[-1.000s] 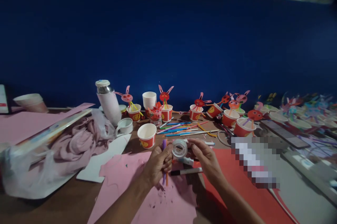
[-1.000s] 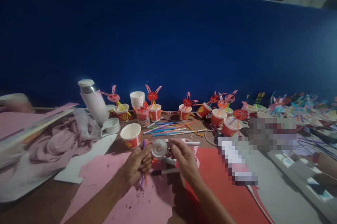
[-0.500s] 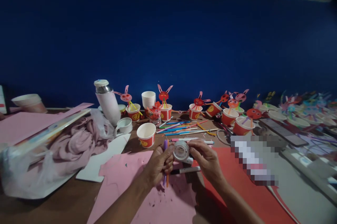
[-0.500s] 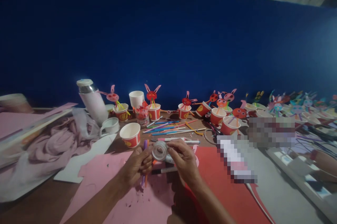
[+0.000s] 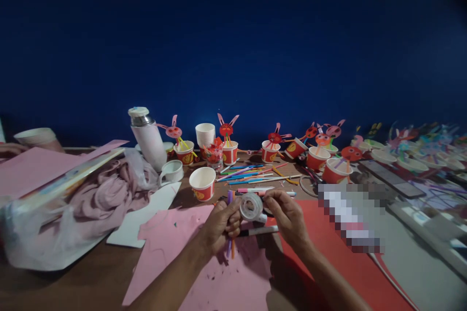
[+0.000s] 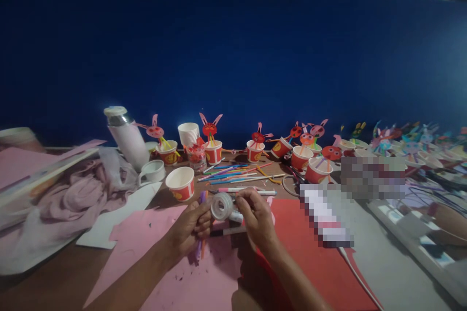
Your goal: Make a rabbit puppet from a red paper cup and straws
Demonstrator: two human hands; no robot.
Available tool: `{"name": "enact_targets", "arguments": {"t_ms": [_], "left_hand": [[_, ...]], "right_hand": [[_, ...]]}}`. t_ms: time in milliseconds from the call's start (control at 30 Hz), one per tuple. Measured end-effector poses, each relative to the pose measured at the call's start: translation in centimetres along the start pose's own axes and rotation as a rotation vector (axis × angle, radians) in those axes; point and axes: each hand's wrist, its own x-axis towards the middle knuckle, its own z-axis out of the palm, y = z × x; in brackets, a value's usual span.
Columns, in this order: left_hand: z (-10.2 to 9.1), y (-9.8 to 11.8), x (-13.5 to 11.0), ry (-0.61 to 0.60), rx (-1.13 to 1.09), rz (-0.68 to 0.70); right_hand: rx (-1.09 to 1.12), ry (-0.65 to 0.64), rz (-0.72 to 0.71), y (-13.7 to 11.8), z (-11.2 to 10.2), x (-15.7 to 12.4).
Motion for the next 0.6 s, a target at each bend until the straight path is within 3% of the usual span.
{"name": "enact_targets", "arguments": {"t_ms": [233,433,600], "left_hand": [[0.1,0.0,0.1,0.002,0.018,0.001],[0.2,0.0,0.1,0.020,0.043,-0.014],[0.1,-0.2,0.1,0.006,0.068,-0.026]], "right_hand": [[-0.346,-0.067,-0.435,-0.3,-0.8,0.3],[-0.585,-0.049,-0.580,0.2,-1.2,0.2],[-0.653,-0.058,-0.598,0.1,-1.2,0.3]]}}
